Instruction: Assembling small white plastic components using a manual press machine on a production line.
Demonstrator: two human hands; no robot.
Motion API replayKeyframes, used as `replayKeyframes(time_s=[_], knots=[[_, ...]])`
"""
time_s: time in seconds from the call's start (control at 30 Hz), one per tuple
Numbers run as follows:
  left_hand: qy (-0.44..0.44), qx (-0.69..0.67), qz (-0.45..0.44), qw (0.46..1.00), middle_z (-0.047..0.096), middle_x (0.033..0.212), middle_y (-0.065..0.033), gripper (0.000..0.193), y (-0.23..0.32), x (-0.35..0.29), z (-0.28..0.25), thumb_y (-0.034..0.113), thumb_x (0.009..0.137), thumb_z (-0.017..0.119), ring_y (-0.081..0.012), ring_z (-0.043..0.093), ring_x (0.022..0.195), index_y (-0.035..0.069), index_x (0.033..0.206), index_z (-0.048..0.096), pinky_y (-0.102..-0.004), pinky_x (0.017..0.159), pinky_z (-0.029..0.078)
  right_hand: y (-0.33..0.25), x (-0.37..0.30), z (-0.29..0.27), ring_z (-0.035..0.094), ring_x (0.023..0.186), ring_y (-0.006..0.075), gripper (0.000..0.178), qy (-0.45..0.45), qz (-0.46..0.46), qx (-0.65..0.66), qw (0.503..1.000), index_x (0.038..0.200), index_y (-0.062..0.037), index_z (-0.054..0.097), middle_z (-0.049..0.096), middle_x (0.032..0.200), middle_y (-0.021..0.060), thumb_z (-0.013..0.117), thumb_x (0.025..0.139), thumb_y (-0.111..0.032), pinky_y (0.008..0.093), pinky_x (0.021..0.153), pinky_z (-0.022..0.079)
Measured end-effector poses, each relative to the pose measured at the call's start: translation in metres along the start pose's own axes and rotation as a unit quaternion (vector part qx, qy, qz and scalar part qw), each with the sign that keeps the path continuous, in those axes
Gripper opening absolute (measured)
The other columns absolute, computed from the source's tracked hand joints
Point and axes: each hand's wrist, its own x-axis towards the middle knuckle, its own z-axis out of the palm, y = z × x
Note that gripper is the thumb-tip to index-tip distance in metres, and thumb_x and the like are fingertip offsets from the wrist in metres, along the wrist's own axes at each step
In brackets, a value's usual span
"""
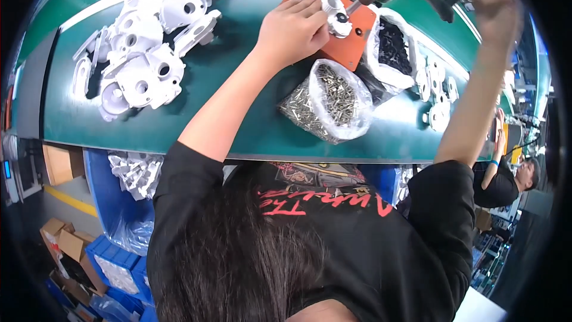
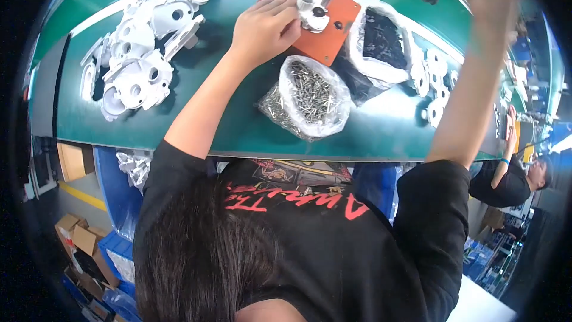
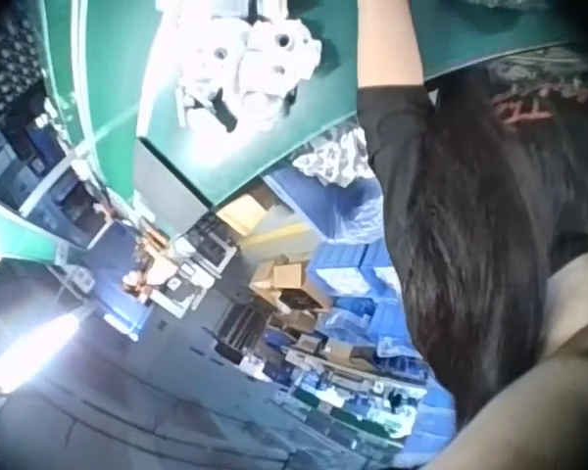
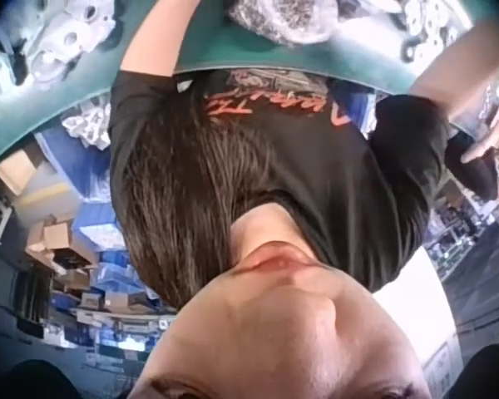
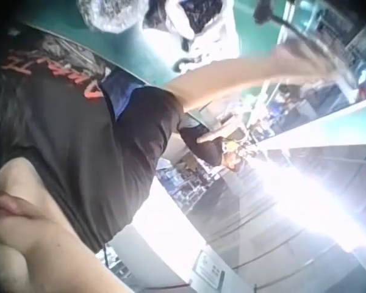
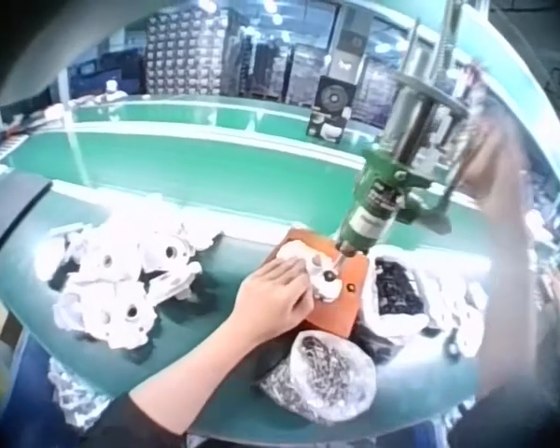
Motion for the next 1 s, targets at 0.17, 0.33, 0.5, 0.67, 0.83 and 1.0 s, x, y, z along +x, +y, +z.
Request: replayKeyframes(time_s=[0.17, 0.33, 0.5, 0.67, 0.83, 1.0], knots=[[0.036, -0.061, 0.025, 0.997, 0.067, 0.088, -0.0044, 0.006, -0.006, 0.006, 0.012, 0.011, 0.074, 0.062, -0.0226, 0.065, 0.084, 0.006, 0.075, 0.059, -0.0343, 0.078, 0.053, 0.031, -0.064, 0.044, 0.057, 0.101, 0.0215, 0.045, 0.302, -0.012, -0.060, 0.951, 0.123, 0.0013, 0.051, 0.061, 0.112, 0.0110, 0.041, 0.099, -0.035, 0.0309, 0.093, 0.041], [0.008, -0.073, -0.039, 0.997, 0.066, 0.087, -0.0099, 0.027, -0.007, -0.003, 0.004, 0.015, 0.071, 0.066, -0.0286, 0.065, 0.083, 0.003, 0.094, 0.058, -0.0361, 0.071, 0.052, 0.102, -0.184, 0.011, 0.048, 0.119, 0.0264, 0.037, 0.400, 0.191, -0.571, 0.691, 0.125, -0.0054, 0.054, 0.048, 0.134, 0.0158, 0.051, 0.090, -0.017, 0.0403, 0.101, 0.036], [-0.025, -0.101, -0.060, 0.993, 0.067, 0.094, -0.0126, 0.040, -0.001, 0.002, 0.010, 0.019, 0.074, 0.067, -0.0322, 0.064, 0.089, 0.003, 0.109, 0.055, -0.0387, 0.081, 0.051, 0.162, -0.269, 0.040, 0.040, 0.127, 0.0345, 0.046, 0.432, 0.120, -0.697, 0.559, 0.128, -0.0086, 0.052, 0.045, 0.137, 0.0162, 0.055, 0.083, -0.016, 0.0469, 0.107, 0.025], [-0.129, 0.003, -0.053, 0.990, 0.058, 0.118, -0.0153, 0.043, -0.005, 0.020, 0.011, 0.021, 0.078, 0.066, -0.0309, 0.059, 0.105, 0.005, 0.116, 0.054, -0.0374, 0.090, 0.046, 0.160, -0.271, 0.046, 0.048, 0.118, 0.0332, 0.039, 0.457, 0.144, -0.634, 0.607, 0.124, -0.0077, 0.057, 0.053, 0.126, 0.0166, 0.058, 0.086, -0.018, 0.0392, 0.103, 0.032], [-0.361, -0.318, -0.263, 0.836, 0.058, 0.116, -0.0105, 0.039, -0.024, 0.056, 0.009, 0.027, 0.087, 0.063, -0.0217, 0.057, 0.106, 0.005, 0.117, 0.052, -0.0307, 0.089, 0.044, 0.163, -0.271, 0.046, 0.047, 0.118, 0.0323, 0.053, 0.452, 0.125, -0.614, 0.635, 0.128, -0.0035, 0.050, 0.050, 0.126, 0.0184, 0.065, 0.085, -0.030, 0.0384, 0.101, 0.034], [-0.395, -0.142, -0.182, 0.889, 0.059, 0.118, -0.0102, 0.047, -0.023, 0.078, -0.015, 0.041, 0.083, 0.065, -0.0262, 0.057, 0.105, 0.013, 0.119, 0.055, -0.0357, 0.089, 0.043, 0.160, -0.267, 0.052, 0.049, 0.115, 0.0291, 0.063, 0.506, 0.085, -0.560, 0.650, 0.128, 0.0011, 0.046, 0.052, 0.122, 0.0176, 0.074, 0.078, -0.025, 0.0369, 0.099, 0.036]])
